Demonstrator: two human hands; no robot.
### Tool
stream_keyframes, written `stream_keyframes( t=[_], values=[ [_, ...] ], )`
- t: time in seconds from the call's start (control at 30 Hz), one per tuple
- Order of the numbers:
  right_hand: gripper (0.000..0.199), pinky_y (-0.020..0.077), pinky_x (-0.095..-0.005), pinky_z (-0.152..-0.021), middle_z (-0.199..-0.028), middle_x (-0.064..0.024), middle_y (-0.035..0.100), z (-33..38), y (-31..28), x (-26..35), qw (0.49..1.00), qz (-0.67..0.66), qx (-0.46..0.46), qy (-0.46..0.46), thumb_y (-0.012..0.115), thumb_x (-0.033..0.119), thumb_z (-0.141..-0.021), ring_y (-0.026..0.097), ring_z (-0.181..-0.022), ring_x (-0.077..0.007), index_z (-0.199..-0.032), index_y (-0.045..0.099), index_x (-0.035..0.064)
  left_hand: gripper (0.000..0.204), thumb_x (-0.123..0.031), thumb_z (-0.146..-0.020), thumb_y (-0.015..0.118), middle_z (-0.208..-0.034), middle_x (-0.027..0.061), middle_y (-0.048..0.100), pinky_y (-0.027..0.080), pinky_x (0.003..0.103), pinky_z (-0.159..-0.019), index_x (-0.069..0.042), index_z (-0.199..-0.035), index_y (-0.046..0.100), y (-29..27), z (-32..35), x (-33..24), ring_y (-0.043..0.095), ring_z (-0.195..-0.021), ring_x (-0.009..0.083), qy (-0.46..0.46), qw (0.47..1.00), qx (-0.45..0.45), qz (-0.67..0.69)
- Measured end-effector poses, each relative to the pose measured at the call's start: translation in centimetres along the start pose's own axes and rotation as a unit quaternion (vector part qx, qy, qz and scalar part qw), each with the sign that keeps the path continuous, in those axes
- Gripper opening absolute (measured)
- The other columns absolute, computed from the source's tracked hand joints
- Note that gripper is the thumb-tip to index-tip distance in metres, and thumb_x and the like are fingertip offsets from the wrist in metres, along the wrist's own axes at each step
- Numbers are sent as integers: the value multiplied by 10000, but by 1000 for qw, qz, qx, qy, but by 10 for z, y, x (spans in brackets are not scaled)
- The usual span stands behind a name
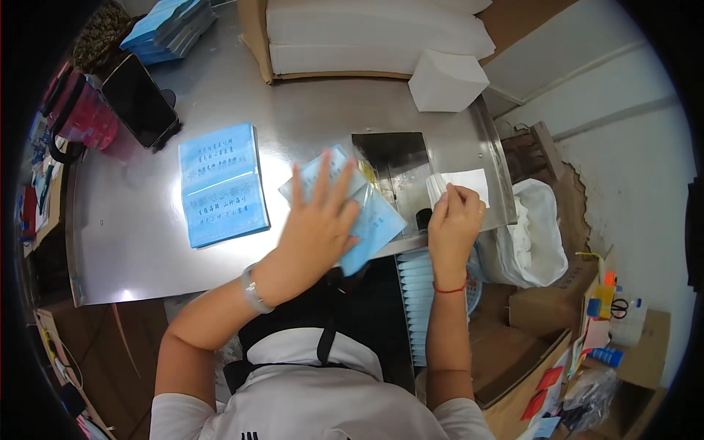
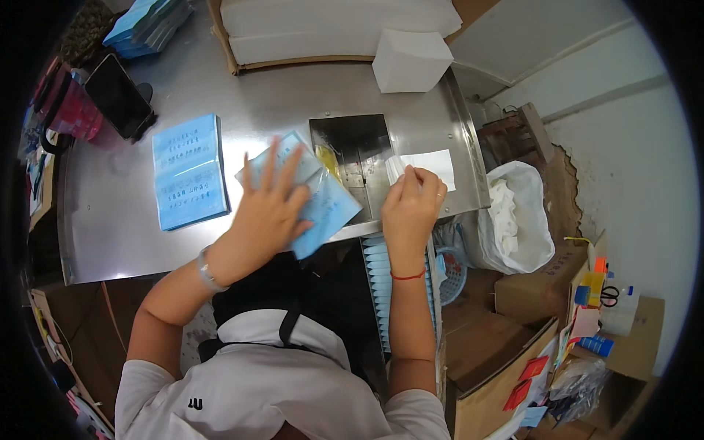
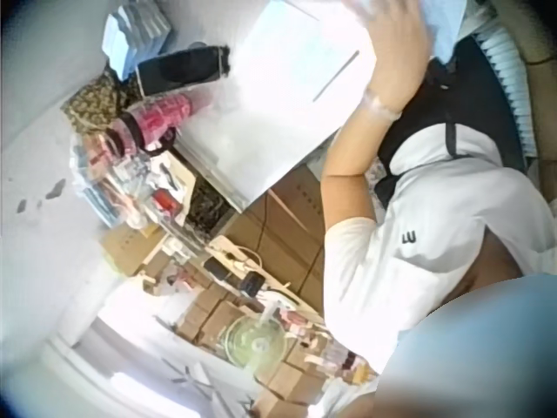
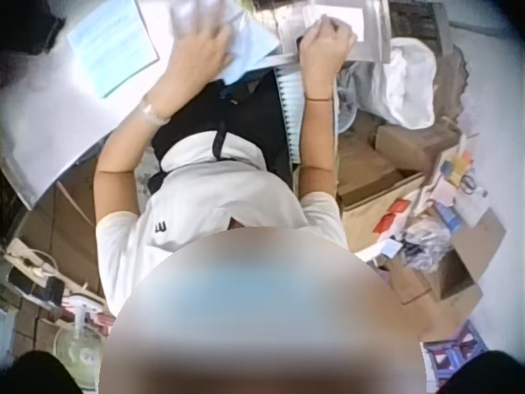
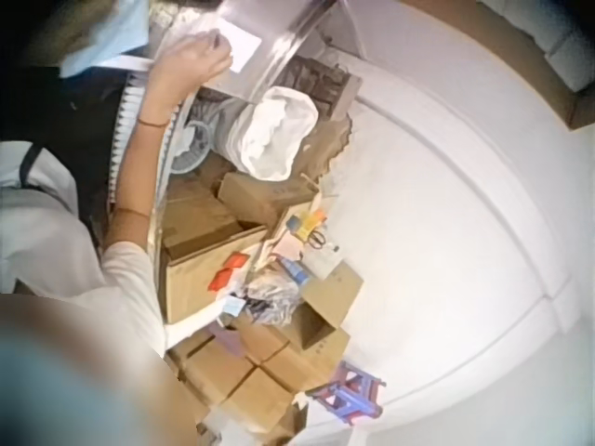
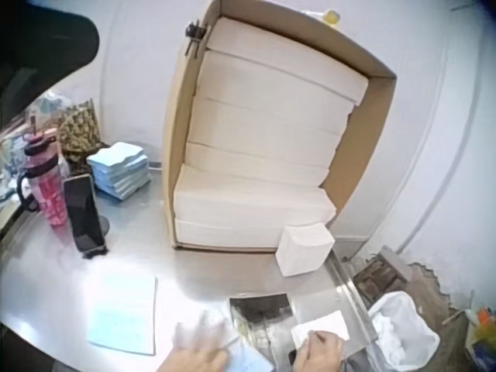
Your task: Stacking blue filters and placing them into cardboard boxes.
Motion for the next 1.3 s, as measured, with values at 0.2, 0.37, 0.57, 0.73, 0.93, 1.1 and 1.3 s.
stream_keyframes(
  t=[0.2, 0.37, 0.57, 0.73, 0.93, 1.1, 1.3],
  values=[
    [351, 445, -443, -917, -1110, -158, 603, -11, -15, -20, 996, -63, 46, -37, 598, -37, -795, 522, -1038, -350, -1144, 632, -59, 452, -469, -785, 722, -1301, 226, 507, 407, 610, -942, -111, -1041, 617, -13, 0, 5, 429, -1248, 457, -24, 995, 77, 53],
    [368, 441, -439, -958, -1164, -157, 627, 12, -32, 50, 980, -142, -41, -135, 597, 4, -794, 594, -1025, -354, -1157, 657, 22, 475, -244, -678, 743, -1224, 219, 515, 518, 410, -802, -117, -1118, 616, -10, 16, 15, 574, -937, 369, -4, 982, 4, 186],
    [336, 438, -535, -1001, -1150, -155, 623, 27, 8, 89, 962, -131, 100, -219, 608, 97, -817, 619, -1087, -303, -1145, 680, 77, 642, -261, -641, 800, -1425, 241, 401, 460, 418, -787, -26, -1195, 576, -5, 9, 14, 550, -990, 310, -36, 995, -48, 76],
    [417, 442, -485, -1029, -1166, -180, 635, 1, 8, 66, 933, -208, 194, -222, 545, -10, -809, 608, -1120, -344, -1204, 656, 64, 596, -247, -702, 773, -1376, 218, 437, 442, 400, -786, 38, -1184, 568, -7, 18, 0, 527, -1014, 298, -48, 989, -27, 140],
    [354, 498, -427, -955, -1186, -201, 646, 29, -14, 77, 900, -424, 78, 65, 529, -23, -846, 648, -1081, -343, -1173, 660, 10, 543, -134, -764, 700, -1340, 243, 453, 473, 407, -830, 76, -1236, 535, -5, 22, 23, 562, -914, 320, -25, 987, -17, 157],
    [285, 402, -563, -1034, -1071, -158, 657, 33, 8, 101, 963, -122, 123, -209, 579, 37, -837, 638, -1021, -322, -1105, 673, 51, 652, 7, -729, 669, -1395, 309, 398, 493, 458, -892, 16, -1349, 466, -4, 18, 10, 561, -1055, 440, -81, 954, -4, 290],
    [137, 479, -510, -902, -801, -148, 664, -22, 55, 58, 950, 18, 246, -190, 612, 133, -845, 644, -809, -355, -921, 685, 47, 656, 45, -761, 643, -1427, 252, 399, 498, 420, -898, -107, -1382, 498, -15, 19, -34, 595, -1020, 356, 33, 909, 10, 416]
  ],
)
Point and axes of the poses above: each hand's wrist, its own z-axis away from the middle knuckle, its own y-axis out of the palm, x = y × z, the point moved 4 cm from there along -z, towards the middle knuckle
